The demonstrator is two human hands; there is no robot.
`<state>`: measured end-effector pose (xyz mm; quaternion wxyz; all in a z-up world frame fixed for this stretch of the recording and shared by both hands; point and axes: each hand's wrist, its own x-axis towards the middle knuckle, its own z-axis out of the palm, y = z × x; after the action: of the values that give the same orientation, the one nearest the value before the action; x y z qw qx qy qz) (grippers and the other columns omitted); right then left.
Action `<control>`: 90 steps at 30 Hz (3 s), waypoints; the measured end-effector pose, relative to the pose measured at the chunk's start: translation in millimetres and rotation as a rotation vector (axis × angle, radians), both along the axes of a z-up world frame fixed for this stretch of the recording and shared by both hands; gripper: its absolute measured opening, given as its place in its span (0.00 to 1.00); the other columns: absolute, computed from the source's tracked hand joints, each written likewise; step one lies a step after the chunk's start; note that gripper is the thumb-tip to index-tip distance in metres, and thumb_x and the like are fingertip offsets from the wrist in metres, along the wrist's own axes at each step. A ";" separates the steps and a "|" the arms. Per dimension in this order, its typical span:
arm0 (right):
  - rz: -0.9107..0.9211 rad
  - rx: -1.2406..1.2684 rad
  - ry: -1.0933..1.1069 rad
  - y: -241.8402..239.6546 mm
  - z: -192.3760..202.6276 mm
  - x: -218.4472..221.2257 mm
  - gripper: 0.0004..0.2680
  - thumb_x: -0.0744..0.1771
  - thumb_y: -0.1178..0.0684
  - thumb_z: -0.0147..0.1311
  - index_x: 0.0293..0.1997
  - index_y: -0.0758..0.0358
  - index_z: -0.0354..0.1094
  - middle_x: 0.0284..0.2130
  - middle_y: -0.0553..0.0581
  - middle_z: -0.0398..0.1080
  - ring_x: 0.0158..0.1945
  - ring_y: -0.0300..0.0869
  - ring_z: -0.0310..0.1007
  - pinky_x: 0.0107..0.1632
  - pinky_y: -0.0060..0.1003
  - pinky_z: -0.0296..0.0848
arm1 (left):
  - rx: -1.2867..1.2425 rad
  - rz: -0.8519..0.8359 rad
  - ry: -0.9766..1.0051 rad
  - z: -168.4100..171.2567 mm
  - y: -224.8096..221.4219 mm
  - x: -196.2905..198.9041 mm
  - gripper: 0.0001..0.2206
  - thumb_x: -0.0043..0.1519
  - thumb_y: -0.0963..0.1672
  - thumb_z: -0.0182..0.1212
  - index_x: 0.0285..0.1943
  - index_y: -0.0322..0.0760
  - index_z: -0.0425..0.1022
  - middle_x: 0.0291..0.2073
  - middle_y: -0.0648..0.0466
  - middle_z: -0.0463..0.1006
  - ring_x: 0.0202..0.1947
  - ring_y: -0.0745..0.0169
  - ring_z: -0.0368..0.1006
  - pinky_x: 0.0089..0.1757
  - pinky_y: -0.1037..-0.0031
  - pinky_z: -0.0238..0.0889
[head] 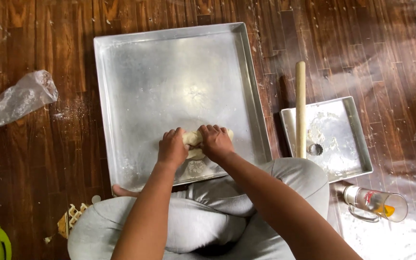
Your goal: Kneading a small piece of dough on a metal tray while sitting on the floor, including a brief moment of pouring liquid onto the dough.
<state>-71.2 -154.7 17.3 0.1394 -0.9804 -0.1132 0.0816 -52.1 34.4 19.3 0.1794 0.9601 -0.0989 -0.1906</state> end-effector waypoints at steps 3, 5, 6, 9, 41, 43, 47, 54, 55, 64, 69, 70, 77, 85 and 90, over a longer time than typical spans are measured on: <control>0.007 -0.029 -0.020 3.6 7.2 -16.1 0.16 0.61 0.49 0.67 0.47 0.53 0.63 0.35 0.50 0.68 0.44 0.48 0.75 0.50 0.46 0.71 | 0.024 0.014 0.045 5.1 0.4 -15.5 0.20 0.57 0.44 0.69 0.56 0.40 0.69 0.45 0.50 0.76 0.54 0.47 0.74 0.49 0.51 0.72; 0.031 -0.030 -0.030 5.4 11.1 -25.6 0.16 0.60 0.48 0.67 0.46 0.53 0.63 0.35 0.51 0.69 0.44 0.49 0.75 0.50 0.47 0.71 | 0.007 0.019 0.060 8.7 2.0 -23.3 0.19 0.57 0.43 0.68 0.55 0.39 0.70 0.44 0.49 0.77 0.53 0.46 0.75 0.48 0.50 0.73; 0.051 -0.033 -0.034 5.6 13.4 -30.6 0.16 0.60 0.48 0.67 0.46 0.54 0.62 0.35 0.51 0.69 0.44 0.50 0.75 0.50 0.47 0.71 | -0.010 0.022 0.082 10.9 2.1 -27.2 0.18 0.57 0.43 0.68 0.54 0.39 0.70 0.43 0.48 0.78 0.52 0.45 0.76 0.48 0.50 0.73; 0.011 0.022 0.003 1.5 28.9 -46.1 0.15 0.60 0.49 0.65 0.46 0.52 0.64 0.34 0.50 0.69 0.44 0.48 0.75 0.49 0.45 0.71 | -0.014 -0.011 0.086 23.4 1.0 -33.7 0.18 0.54 0.44 0.69 0.52 0.40 0.72 0.41 0.49 0.78 0.50 0.46 0.77 0.45 0.49 0.74; -0.792 1.000 0.324 62.7 84.7 0.1 0.21 0.73 0.35 0.33 0.49 0.55 0.75 0.42 0.62 0.78 0.55 0.56 0.76 0.63 0.54 0.68 | -0.584 0.548 -0.349 41.6 -43.0 -15.5 0.15 0.65 0.44 0.45 0.27 0.33 0.72 0.31 0.42 0.78 0.37 0.35 0.75 0.38 0.50 0.67; -0.813 0.954 0.328 63.4 63.5 -1.9 0.22 0.73 0.34 0.35 0.43 0.58 0.77 0.37 0.63 0.79 0.51 0.57 0.78 0.58 0.54 0.71 | -0.519 0.543 -0.502 14.8 -40.8 -16.6 0.13 0.63 0.43 0.47 0.26 0.35 0.72 0.32 0.47 0.78 0.37 0.40 0.76 0.40 0.55 0.71; -0.802 1.013 0.120 57.3 34.5 -0.1 0.20 0.73 0.40 0.42 0.28 0.62 0.71 0.22 0.62 0.70 0.34 0.49 0.69 0.44 0.47 0.69 | -0.397 0.460 -0.654 11.1 -46.4 -12.9 0.13 0.63 0.43 0.46 0.23 0.43 0.66 0.25 0.54 0.70 0.31 0.48 0.72 0.35 0.60 0.67; -0.747 0.791 -0.058 60.9 28.2 22.6 0.22 0.73 0.39 0.39 0.22 0.64 0.65 0.18 0.72 0.64 0.25 0.65 0.62 0.32 0.50 0.67 | -0.267 0.326 -0.757 -8.4 -33.4 21.2 0.13 0.63 0.46 0.44 0.22 0.49 0.58 0.24 0.59 0.62 0.30 0.53 0.67 0.35 0.63 0.59; -0.749 0.790 -0.056 59.1 25.2 28.4 0.22 0.73 0.39 0.39 0.22 0.64 0.65 0.18 0.72 0.64 0.25 0.65 0.62 0.32 0.50 0.67 | -0.267 0.327 -0.754 -11.5 -33.9 28.2 0.13 0.63 0.46 0.44 0.22 0.49 0.58 0.24 0.59 0.62 0.30 0.53 0.67 0.35 0.63 0.59; -0.758 0.624 0.055 54.0 25.1 75.6 0.25 0.72 0.34 0.35 0.26 0.63 0.68 0.24 0.73 0.71 0.37 0.69 0.72 0.41 0.60 0.66 | -0.194 0.324 -0.846 -19.5 -30.3 74.2 0.08 0.63 0.46 0.47 0.33 0.49 0.69 0.28 0.58 0.69 0.33 0.53 0.71 0.39 0.62 0.61; -0.792 0.806 0.472 31.5 -18.1 94.8 0.24 0.69 0.24 0.42 0.45 0.52 0.80 0.42 0.59 0.80 0.53 0.57 0.77 0.59 0.52 0.70 | -0.248 0.264 -0.719 -15.5 -34.5 67.8 0.14 0.67 0.42 0.47 0.26 0.37 0.69 0.20 0.44 0.71 0.27 0.35 0.74 0.32 0.51 0.65; -0.790 0.805 0.467 28.5 12.5 89.2 0.24 0.69 0.24 0.42 0.45 0.52 0.80 0.42 0.59 0.80 0.53 0.57 0.77 0.59 0.52 0.70 | -0.251 0.266 -0.723 0.8 -32.3 67.6 0.14 0.67 0.42 0.47 0.26 0.37 0.69 0.20 0.44 0.71 0.27 0.35 0.74 0.32 0.51 0.65; -0.439 0.280 0.217 20.1 6.9 44.7 0.16 0.70 0.41 0.50 0.60 0.55 0.70 0.55 0.67 0.72 0.58 0.60 0.73 0.61 0.51 0.73 | -0.618 0.688 0.263 56.9 -19.0 45.3 0.25 0.70 0.55 0.42 0.58 0.38 0.82 0.55 0.42 0.81 0.62 0.38 0.72 0.58 0.56 0.64; -0.790 0.589 0.536 30.4 7.9 33.1 0.32 0.66 0.19 0.42 0.61 0.61 0.69 0.53 0.70 0.73 0.65 0.60 0.69 0.67 0.51 0.65 | -1.057 1.040 0.309 24.4 -29.9 13.4 0.14 0.61 0.49 0.54 0.43 0.36 0.79 0.40 0.56 0.72 0.46 0.59 0.67 0.50 0.69 0.63; -0.608 0.485 0.331 45.9 13.5 7.5 0.16 0.70 0.34 0.47 0.54 0.48 0.76 0.51 0.58 0.75 0.60 0.59 0.73 0.60 0.53 0.74 | -1.081 1.107 0.353 48.1 -28.6 -2.8 0.28 0.63 0.56 0.54 0.55 0.27 0.78 0.51 0.42 0.77 0.56 0.50 0.69 0.59 0.61 0.59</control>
<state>-63.7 -108.8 30.8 0.4001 -0.8816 0.1890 0.1643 -54.9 5.8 67.4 0.7023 0.6053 0.3438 -0.1488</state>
